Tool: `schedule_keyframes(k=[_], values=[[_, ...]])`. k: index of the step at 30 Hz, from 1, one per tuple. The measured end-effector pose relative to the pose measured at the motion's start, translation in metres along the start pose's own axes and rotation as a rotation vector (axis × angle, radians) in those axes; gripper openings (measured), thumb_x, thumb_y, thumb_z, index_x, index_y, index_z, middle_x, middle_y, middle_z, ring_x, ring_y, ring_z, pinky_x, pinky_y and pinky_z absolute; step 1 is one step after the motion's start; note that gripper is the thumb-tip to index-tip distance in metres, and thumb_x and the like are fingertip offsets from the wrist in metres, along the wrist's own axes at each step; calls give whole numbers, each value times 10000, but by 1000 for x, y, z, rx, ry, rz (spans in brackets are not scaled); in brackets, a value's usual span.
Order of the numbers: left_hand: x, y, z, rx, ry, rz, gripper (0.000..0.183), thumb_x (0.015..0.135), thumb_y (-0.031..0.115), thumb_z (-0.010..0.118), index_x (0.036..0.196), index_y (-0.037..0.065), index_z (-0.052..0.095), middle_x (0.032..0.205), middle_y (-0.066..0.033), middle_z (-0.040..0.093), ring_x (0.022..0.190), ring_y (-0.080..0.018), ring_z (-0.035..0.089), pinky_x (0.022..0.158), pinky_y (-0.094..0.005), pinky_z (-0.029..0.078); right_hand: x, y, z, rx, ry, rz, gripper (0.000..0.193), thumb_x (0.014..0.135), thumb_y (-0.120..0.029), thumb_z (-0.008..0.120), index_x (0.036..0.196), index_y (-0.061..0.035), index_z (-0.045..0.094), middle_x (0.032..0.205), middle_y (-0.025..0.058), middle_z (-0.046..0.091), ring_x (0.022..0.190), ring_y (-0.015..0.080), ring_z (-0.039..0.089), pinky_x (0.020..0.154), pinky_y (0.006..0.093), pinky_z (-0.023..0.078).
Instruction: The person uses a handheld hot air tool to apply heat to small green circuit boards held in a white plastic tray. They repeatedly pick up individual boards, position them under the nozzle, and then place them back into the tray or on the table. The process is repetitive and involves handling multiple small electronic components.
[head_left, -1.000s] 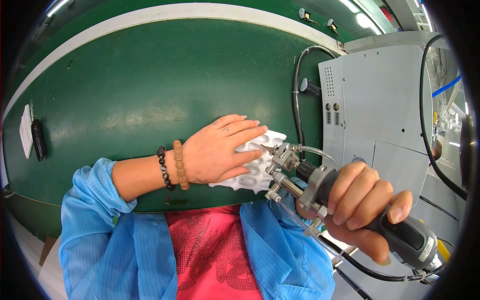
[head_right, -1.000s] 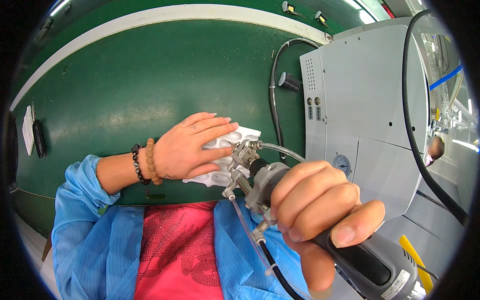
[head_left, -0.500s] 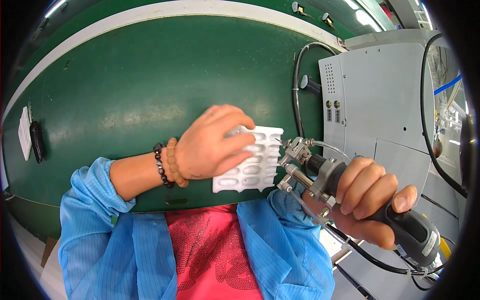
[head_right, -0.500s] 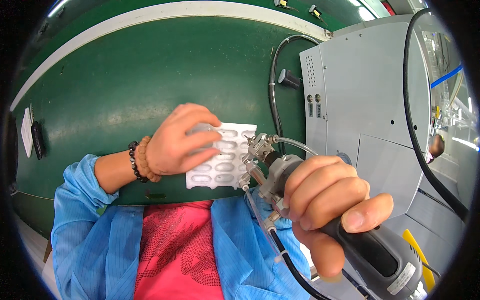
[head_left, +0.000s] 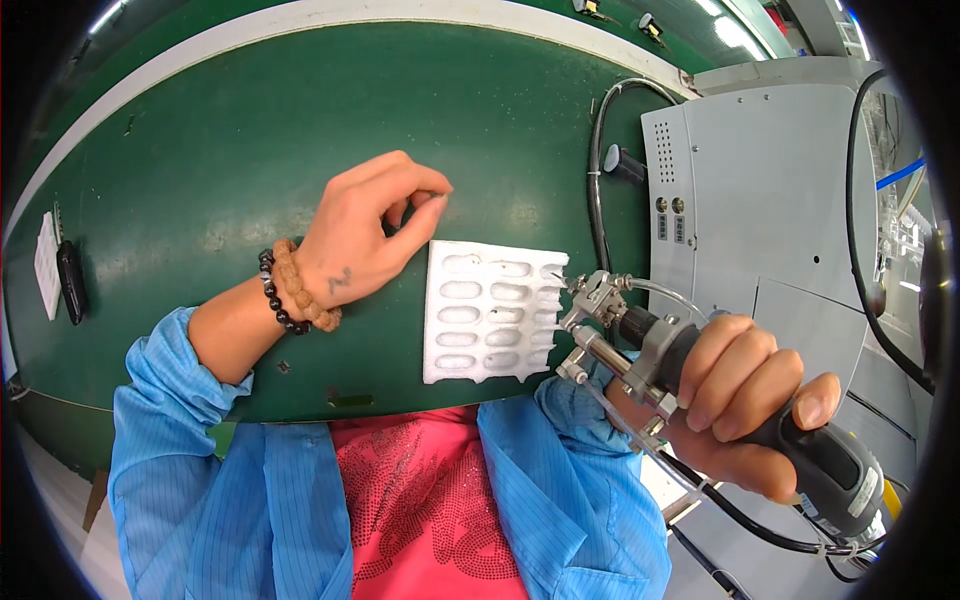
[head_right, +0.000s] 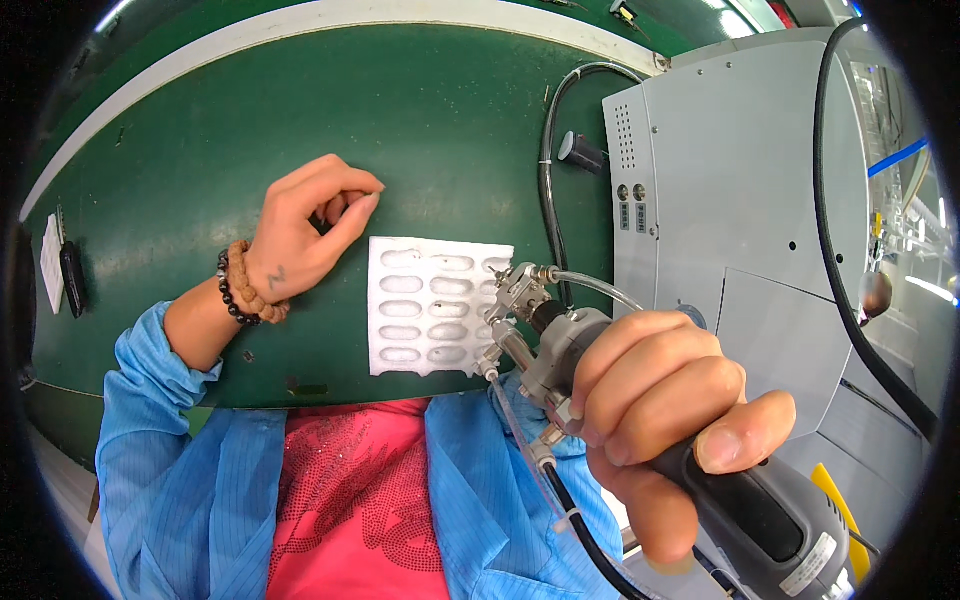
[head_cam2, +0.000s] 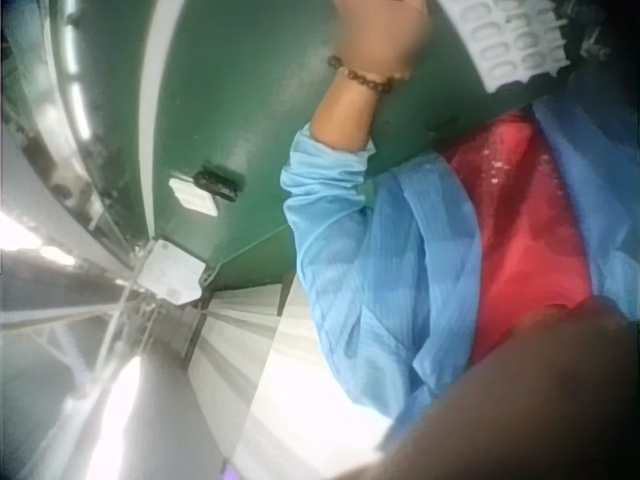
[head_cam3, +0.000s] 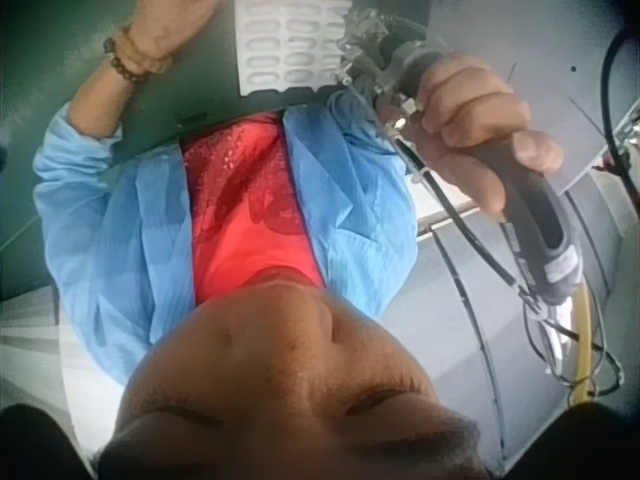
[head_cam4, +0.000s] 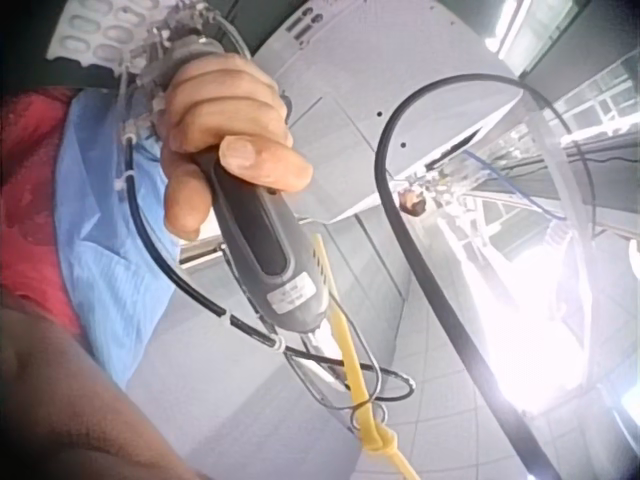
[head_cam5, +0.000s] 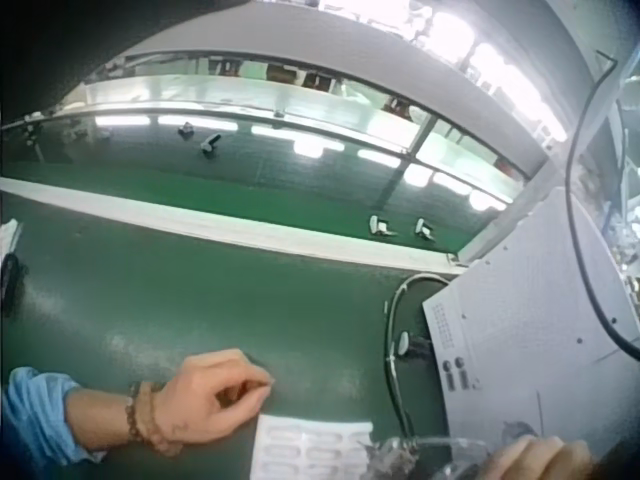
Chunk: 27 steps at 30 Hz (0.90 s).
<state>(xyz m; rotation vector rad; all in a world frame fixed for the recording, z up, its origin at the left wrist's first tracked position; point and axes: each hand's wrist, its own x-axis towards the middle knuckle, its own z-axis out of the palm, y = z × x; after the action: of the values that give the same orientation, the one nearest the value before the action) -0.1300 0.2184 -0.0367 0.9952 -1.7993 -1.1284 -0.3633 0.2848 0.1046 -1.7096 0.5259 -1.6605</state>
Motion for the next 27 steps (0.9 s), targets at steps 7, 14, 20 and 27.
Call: schedule_keyframes(k=[7, 14, 20, 27], values=[[-2, -5, -1, 61, -75, 77, 155, 827, 10, 674, 982, 19, 677, 776, -56, 566, 608, -146, 478, 556, -291, 399, -3, 4, 0, 12, 5, 10, 499, 913, -480, 671, 1145, -66, 518, 672, -12, 512, 546, 91, 527, 498, 234, 441], [5, -5, -3, 164, -277, 368, 258, 765, 181, 773, 983, 77, 681, 880, -67, 605, 768, -257, 555, 697, -373, 442, -2, -1, -2, -10, -3, 24, 503, 910, -485, 672, 1152, -69, 522, 682, -11, 525, 550, 92, 538, 512, 246, 446], [1, -8, -3, 176, -296, 365, 215, 748, 189, 792, 904, 99, 674, 923, -49, 596, 809, -237, 551, 713, -359, 421, -5, 1, -2, -11, -7, 23, 504, 908, -489, 674, 1145, -69, 523, 686, -14, 527, 555, 90, 541, 519, 243, 448], [0, -8, -1, 169, -335, 346, 161, 730, 145, 789, 802, 113, 649, 915, -13, 578, 761, -199, 518, 698, -340, 393, -8, -1, -3, -6, -4, 21, 490, 912, -486, 670, 1138, -75, 526, 685, -15, 526, 556, 88, 541, 520, 239, 449]])
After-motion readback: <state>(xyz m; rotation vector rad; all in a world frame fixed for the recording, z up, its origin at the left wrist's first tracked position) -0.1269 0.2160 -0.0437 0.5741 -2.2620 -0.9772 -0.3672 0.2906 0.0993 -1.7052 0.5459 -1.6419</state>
